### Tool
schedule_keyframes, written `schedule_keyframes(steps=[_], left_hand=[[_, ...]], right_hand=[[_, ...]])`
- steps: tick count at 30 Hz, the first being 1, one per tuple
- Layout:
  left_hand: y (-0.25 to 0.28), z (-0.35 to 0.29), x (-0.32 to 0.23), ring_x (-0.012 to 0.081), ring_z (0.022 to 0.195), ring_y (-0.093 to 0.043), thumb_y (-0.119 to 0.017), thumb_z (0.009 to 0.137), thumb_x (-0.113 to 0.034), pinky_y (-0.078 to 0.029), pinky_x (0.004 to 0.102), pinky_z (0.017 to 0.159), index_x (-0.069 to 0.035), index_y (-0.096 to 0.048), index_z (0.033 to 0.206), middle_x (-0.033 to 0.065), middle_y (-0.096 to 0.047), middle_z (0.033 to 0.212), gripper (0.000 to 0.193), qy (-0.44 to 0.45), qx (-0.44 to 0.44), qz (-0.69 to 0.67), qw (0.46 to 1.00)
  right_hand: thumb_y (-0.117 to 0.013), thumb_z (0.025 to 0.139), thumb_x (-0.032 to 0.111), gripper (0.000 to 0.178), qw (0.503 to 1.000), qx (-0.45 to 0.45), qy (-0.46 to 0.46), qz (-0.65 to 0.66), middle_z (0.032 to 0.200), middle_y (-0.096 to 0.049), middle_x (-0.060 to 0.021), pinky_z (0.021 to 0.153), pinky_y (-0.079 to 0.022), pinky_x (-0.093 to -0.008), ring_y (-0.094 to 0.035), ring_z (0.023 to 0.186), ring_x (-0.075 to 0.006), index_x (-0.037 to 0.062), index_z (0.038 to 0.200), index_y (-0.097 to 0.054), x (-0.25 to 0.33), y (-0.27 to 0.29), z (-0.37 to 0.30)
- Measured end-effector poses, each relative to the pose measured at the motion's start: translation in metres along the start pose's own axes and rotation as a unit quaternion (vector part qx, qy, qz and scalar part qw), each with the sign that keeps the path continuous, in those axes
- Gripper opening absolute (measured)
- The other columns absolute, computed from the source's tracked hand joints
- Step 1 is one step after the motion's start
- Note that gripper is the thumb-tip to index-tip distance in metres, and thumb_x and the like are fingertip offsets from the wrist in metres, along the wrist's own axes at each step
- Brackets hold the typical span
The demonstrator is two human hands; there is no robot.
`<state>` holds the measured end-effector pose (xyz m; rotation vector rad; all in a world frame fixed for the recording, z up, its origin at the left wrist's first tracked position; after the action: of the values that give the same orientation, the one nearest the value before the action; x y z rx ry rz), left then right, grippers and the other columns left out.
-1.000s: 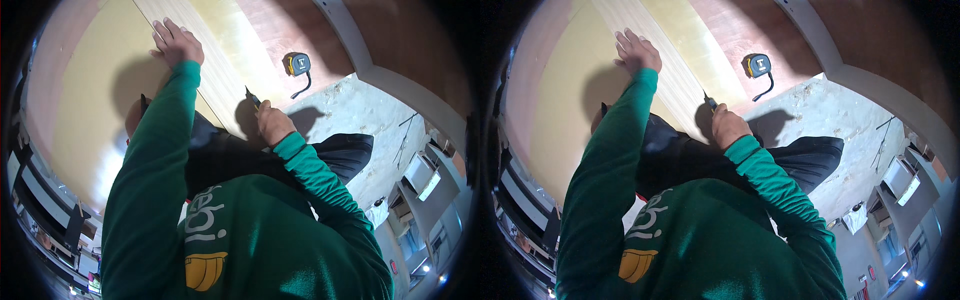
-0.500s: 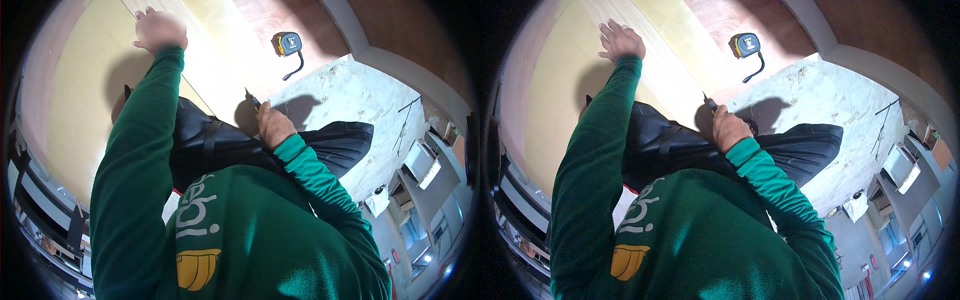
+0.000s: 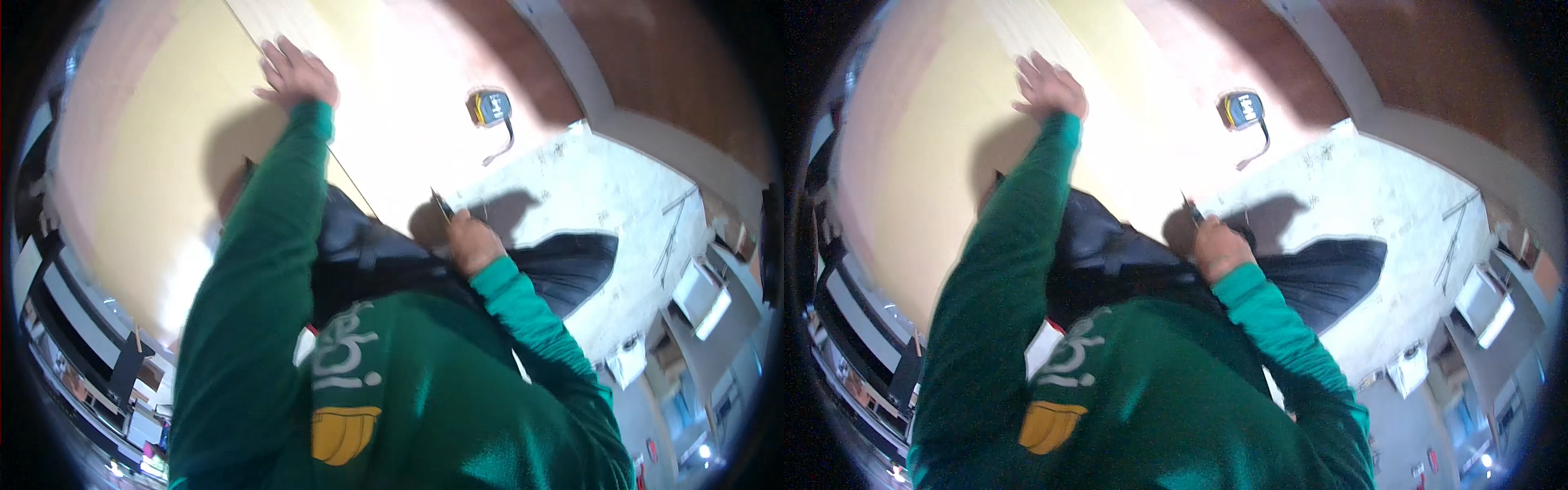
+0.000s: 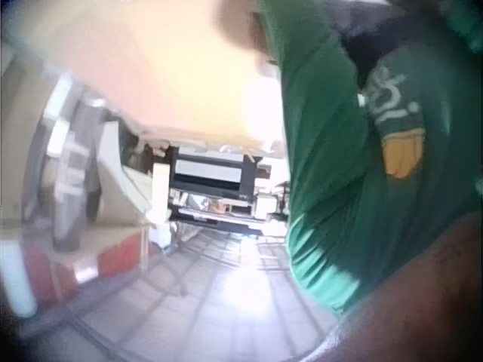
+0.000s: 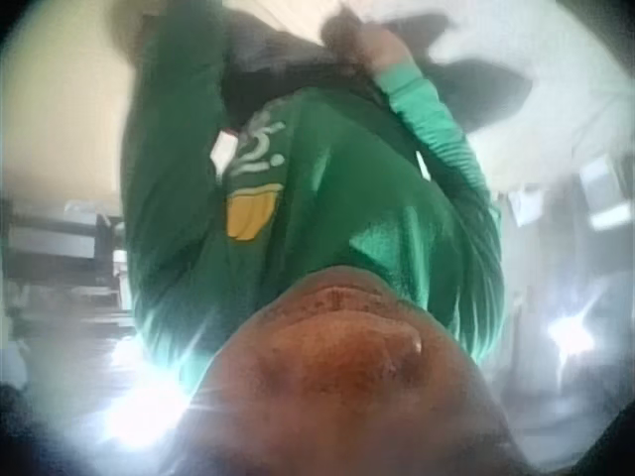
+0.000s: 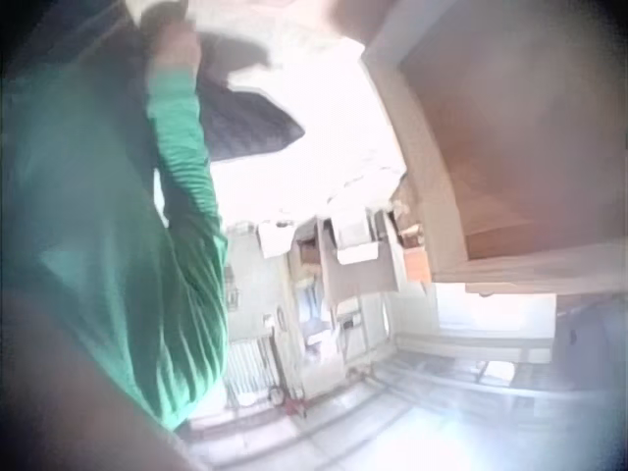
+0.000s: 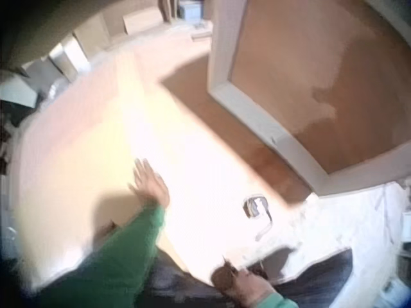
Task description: The person measures a thin wood strip with a tape measure, cuts it using a utility knife, then aligns the strip against a wooden cabinet frame and marks it with a pencil.
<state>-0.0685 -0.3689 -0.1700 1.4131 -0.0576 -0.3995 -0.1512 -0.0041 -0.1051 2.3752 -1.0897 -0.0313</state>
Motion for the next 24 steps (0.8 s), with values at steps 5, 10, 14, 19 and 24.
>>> schedule_keyframes(steps=[5, 10, 14, 19, 24], left_hand=[[0.007, 0.001, -0.002, 0.0421, 0.149, -0.027, -0.043, 0.102, -0.028, -0.019, 0.0758, 0.114, -0.006, -0.027, 0.158, 0.0185, -0.017, 0.167, 0.062, 0.021, 0.033, -0.005, 0.999], [0.012, 0.005, -0.003, 0.0442, 0.148, -0.026, -0.036, 0.104, -0.026, -0.018, 0.0765, 0.113, -0.004, -0.026, 0.157, 0.0197, -0.018, 0.167, 0.059, 0.03, 0.039, -0.018, 0.999], [0.009, 0.008, -0.003, 0.0443, 0.149, -0.025, -0.035, 0.104, -0.027, -0.016, 0.0758, 0.114, -0.006, -0.026, 0.157, 0.0184, -0.016, 0.167, 0.058, 0.036, 0.053, -0.033, 0.997], [-0.003, 0.006, 0.003, 0.0418, 0.15, -0.026, -0.036, 0.107, -0.026, -0.017, 0.0745, 0.114, -0.009, -0.026, 0.158, 0.0157, -0.015, 0.168, 0.055, 0.032, 0.058, 0.005, 0.998], [-0.02, 0.003, 0.015, 0.0393, 0.152, -0.023, -0.052, 0.103, -0.028, -0.02, 0.0765, 0.113, -0.016, -0.016, 0.162, 0.0104, -0.008, 0.171, 0.071, 0.022, 0.066, 0.06, 0.996]], right_hand=[[-0.052, 0.101, 0.024, 0.033, 0.999, -0.045, 0.012, -0.017, 0.088, -0.069, -0.0315, 0.075, -0.057, -0.0545, -0.07, 0.087, -0.046, -0.0085, 0.107, -0.049, 0.036, 0.083, -0.006], [-0.057, 0.097, 0.015, 0.032, 0.928, -0.258, 0.232, 0.138, 0.089, -0.065, -0.0371, 0.078, -0.053, -0.0536, -0.066, 0.089, -0.0507, -0.0149, 0.104, -0.051, 0.146, 0.243, 0.098], [-0.055, 0.097, 0.017, 0.038, 0.932, -0.256, 0.212, 0.147, 0.1, -0.066, -0.039, 0.087, -0.053, -0.0517, -0.068, 0.099, -0.0489, -0.0175, 0.112, -0.053, 0.242, 0.316, 0.212], [-0.059, 0.092, 0.01, 0.04, 0.946, -0.226, 0.18, 0.15, 0.121, -0.065, -0.0322, 0.1, -0.053, -0.0465, -0.066, 0.115, -0.0424, -0.0118, 0.125, -0.051, 0.32, 0.354, 0.281], [-0.06, 0.092, 0.011, 0.034, 0.946, -0.221, 0.146, 0.185, 0.127, -0.067, -0.023, 0.1, -0.053, -0.0452, -0.066, 0.117, -0.0375, -0.007, 0.121, -0.063, 0.349, 0.368, 0.316]])
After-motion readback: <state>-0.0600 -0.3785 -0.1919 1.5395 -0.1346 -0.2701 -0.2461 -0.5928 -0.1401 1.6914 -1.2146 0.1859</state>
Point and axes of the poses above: each hand's wrist, its own z-axis towards the middle knuckle, its own y-axis out of the back of the hand, x = y × z, the point moved 8 cm from there along z, towards the middle knuckle
